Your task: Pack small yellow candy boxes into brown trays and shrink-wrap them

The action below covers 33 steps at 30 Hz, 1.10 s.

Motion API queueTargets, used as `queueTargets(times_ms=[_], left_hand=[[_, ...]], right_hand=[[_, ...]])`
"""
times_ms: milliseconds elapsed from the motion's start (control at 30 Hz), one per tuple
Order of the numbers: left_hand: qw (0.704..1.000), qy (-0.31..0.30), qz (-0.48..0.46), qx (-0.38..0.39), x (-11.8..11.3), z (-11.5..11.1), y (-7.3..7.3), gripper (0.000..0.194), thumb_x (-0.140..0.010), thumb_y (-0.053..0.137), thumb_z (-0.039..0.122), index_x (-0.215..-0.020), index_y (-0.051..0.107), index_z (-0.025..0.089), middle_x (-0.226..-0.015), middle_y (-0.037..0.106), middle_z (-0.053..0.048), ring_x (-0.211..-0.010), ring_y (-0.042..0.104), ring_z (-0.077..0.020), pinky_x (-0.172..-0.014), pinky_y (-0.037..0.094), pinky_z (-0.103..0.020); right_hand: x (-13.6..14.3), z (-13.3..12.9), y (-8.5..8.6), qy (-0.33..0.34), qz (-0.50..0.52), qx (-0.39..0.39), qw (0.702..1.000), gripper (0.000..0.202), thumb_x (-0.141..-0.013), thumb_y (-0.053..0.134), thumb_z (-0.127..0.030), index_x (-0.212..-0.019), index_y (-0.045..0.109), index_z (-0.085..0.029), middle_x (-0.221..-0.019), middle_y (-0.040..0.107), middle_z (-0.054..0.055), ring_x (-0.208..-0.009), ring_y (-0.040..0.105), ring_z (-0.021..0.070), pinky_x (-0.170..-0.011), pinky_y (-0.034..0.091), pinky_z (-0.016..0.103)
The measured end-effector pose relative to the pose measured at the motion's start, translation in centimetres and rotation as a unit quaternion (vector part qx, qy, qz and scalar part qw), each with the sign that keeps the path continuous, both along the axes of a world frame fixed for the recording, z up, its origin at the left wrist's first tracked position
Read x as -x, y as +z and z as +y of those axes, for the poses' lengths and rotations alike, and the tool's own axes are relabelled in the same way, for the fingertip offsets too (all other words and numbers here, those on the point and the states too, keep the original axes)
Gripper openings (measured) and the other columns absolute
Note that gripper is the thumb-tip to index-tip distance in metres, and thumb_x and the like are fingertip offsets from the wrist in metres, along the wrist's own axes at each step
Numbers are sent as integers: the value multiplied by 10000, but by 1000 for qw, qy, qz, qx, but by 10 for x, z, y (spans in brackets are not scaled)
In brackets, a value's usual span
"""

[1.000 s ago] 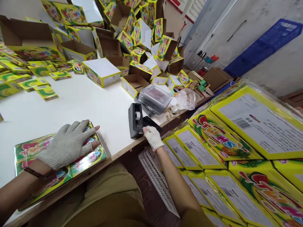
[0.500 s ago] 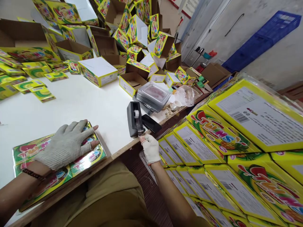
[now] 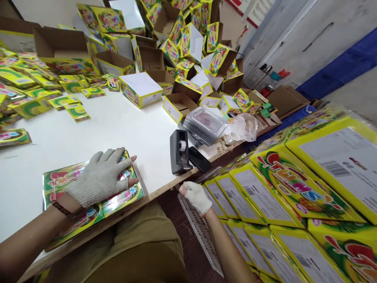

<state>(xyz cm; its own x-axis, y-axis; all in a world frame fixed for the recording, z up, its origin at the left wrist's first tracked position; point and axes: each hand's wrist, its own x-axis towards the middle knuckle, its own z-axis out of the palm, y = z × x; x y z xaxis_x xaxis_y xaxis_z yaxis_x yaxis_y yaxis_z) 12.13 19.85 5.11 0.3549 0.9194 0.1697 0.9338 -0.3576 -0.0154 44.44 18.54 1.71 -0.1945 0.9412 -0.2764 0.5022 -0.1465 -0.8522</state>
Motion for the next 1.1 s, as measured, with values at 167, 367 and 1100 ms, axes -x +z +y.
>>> queueTargets(times_ms=[167,367,1100], left_hand=[[1000,-1,-4,-12,0,-1,-2,705,-823,492,732,-1332,608,258,-1333,536,-185,-1189,491,-380,-937,374,-499],[999,-15,-17,-23,1,-3,-1,836,-718,545,819,-1302,628,226,-1296,551,-201,-1158,498,-398,-920,382,-517],[999,-29,-6,-13,8,-20,5,516,-946,435,450,-1385,554,205,-1447,493,-202,-1336,428,-395,-1074,340,-587]], right_hand=[[56,43,60,264,116,-6,957,430,-831,607,-554,-641,505,-182,-624,469,-28,-608,410,104,-590,328,250],[125,105,52,462,115,38,879,340,-810,616,-464,-662,516,-175,-603,485,-52,-592,424,92,-582,335,243],[125,50,-25,143,52,-27,988,173,-845,592,-321,-948,558,-187,-882,647,46,-806,640,176,-774,559,349]])
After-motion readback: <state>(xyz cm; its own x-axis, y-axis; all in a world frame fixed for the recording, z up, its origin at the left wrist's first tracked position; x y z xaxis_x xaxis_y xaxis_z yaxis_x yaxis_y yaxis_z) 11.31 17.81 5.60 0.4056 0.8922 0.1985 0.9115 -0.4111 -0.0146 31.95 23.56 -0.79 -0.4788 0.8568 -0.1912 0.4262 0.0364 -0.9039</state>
